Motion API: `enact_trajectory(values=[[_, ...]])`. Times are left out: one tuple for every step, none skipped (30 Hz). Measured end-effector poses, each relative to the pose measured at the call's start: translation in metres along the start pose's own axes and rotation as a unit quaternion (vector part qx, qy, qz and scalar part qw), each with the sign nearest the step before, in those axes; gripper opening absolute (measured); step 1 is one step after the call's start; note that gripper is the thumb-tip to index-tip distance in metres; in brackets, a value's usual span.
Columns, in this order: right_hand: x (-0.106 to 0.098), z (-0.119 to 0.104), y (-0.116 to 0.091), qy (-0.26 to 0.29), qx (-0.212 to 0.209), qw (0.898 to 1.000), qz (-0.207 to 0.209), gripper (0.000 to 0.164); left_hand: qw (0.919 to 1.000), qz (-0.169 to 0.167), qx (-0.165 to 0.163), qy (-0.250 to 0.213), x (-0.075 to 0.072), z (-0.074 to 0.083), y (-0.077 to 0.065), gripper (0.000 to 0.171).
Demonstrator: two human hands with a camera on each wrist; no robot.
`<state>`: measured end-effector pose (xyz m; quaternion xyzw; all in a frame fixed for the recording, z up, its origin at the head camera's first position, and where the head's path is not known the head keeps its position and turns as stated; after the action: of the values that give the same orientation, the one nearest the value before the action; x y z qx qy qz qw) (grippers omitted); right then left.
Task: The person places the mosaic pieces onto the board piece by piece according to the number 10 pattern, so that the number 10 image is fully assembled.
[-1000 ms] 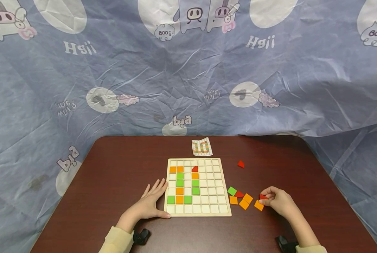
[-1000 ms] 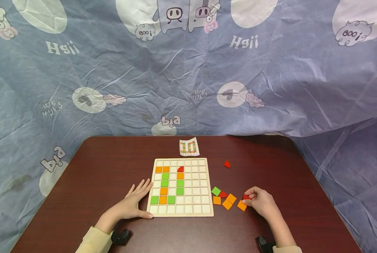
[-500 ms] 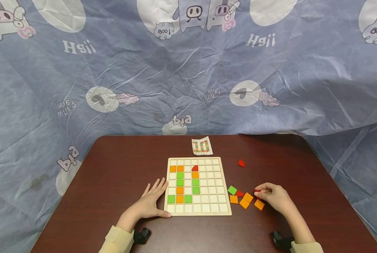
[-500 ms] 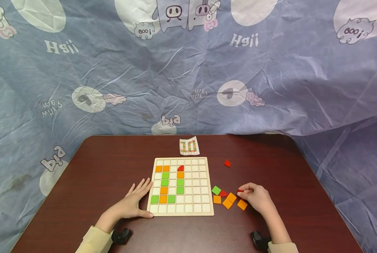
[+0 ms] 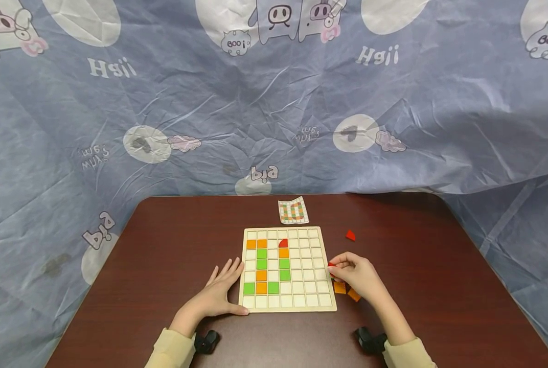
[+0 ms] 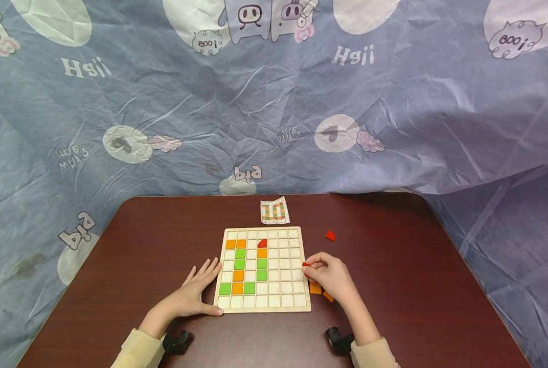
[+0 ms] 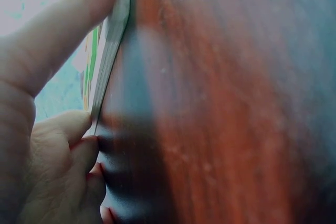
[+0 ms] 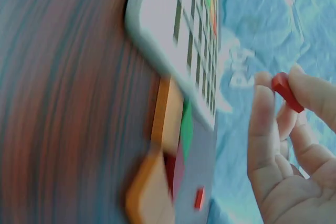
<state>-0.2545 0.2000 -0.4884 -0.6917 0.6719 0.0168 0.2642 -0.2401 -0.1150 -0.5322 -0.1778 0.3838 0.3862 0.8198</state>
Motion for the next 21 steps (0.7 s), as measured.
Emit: enact_trajectory(values=[[0.006, -0.002, 0.0, 0.008, 0.0, 1.0, -0.006, 0.02, 1.0, 0.0, 0.0, 0.001, 0.0, 0.0, 0.0, 0.118], [0.012, -0.005, 0.0, 0.014, 0.001, 1.0, -0.008, 0.02, 1.0, -0.001, -0.002, 0.002, 0.0, 0.0, 0.0, 0.118], [0.018, -0.007, 0.0, 0.022, 0.001, 1.0, -0.013, 0.02, 1.0, -0.001, -0.002, 0.002, 0.0, -0.001, 0.0, 0.118], [0.025, -0.009, 0.0, 0.028, -0.001, 0.999, -0.019, 0.02, 1.0, -0.001, -0.002, 0.002, 0.0, -0.001, 0.0, 0.118], [0.03, -0.01, 0.0, 0.032, 0.001, 0.999, -0.02, 0.019, 1.0, 0.001, -0.001, 0.0, 0.0, 0.0, 0.0, 0.118], [0.036, -0.01, 0.0, 0.037, 0.006, 0.999, -0.019, 0.018, 1.0, 0.002, 0.0, -0.002, 0.0, 0.0, 0.0, 0.118], [0.041, -0.011, 0.0, 0.042, 0.009, 0.999, -0.019, 0.017, 1.0, 0.002, 0.0, -0.003, 0.0, 0.0, 0.0, 0.118], [0.047, -0.011, 0.0, 0.046, 0.012, 0.999, -0.019, 0.017, 1.0, 0.001, 0.0, -0.003, 0.0, 0.0, 0.001, 0.118], [0.052, -0.012, 0.0, 0.049, 0.012, 0.999, -0.02, 0.017, 1.0, 0.002, 0.002, -0.003, 0.0, 0.0, 0.001, 0.118], [0.057, -0.013, 0.001, 0.049, 0.011, 0.999, -0.02, 0.017, 1.0, 0.002, 0.002, -0.004, 0.0, 0.001, 0.001, 0.118], [0.062, -0.013, 0.002, 0.051, 0.013, 0.998, -0.02, 0.017, 1.0, 0.003, 0.003, -0.004, 0.0, 0.001, 0.001, 0.119], [0.067, -0.014, 0.002, 0.053, 0.011, 0.998, -0.023, 0.018, 1.0, 0.002, 0.003, -0.004, 0.0, 0.001, 0.001, 0.119], [0.071, -0.014, 0.002, 0.052, 0.009, 0.998, -0.025, 0.018, 1.0, 0.002, 0.003, -0.004, -0.001, 0.001, 0.001, 0.119], [0.076, -0.015, 0.003, 0.049, 0.008, 0.998, -0.027, 0.019, 1.0, 0.002, 0.004, -0.003, -0.001, 0.001, 0.002, 0.119], [0.08, -0.015, 0.003, 0.046, 0.006, 0.998, -0.031, 0.019, 1.0, 0.002, 0.004, -0.003, -0.001, 0.002, 0.002, 0.119], [0.084, -0.015, 0.003, 0.039, 0.005, 0.999, -0.032, 0.019, 1.0, 0.002, 0.004, -0.003, -0.001, 0.002, 0.002, 0.119], [0.089, -0.015, 0.003, 0.033, 0.003, 0.999, -0.035, 0.019, 1.0, 0.002, 0.004, -0.003, -0.001, 0.002, 0.001, 0.119], [0.092, -0.016, 0.003, 0.023, 0.001, 0.999, -0.035, 0.018, 1.0, 0.002, 0.004, -0.003, -0.001, 0.002, 0.001, 0.119], [0.096, -0.016, 0.002, 0.01, -0.001, 0.999, -0.035, 0.018, 1.0, 0.001, 0.004, -0.002, -0.001, 0.002, 0.001, 0.119], [0.099, -0.016, 0.002, -0.004, -0.004, 0.999, -0.034, 0.017, 1.0, 0.002, 0.004, -0.002, -0.001, 0.001, 0.001, 0.119], [0.101, -0.016, 0.002, -0.02, -0.008, 0.999, -0.032, 0.015, 1.0, 0.002, 0.004, -0.002, -0.001, 0.001, 0.001, 0.119]])
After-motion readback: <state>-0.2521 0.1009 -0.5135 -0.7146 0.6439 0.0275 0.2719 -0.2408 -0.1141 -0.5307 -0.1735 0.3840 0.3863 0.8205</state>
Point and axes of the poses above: each hand's wrist, its own y-axis towards the middle knuckle, its own x-axis out of the palm, z = x × y, the point moved 10 cm from there along y, towards the middle knuckle, and after that the axes turned 14 degrees about x, right-handed, at the moved point
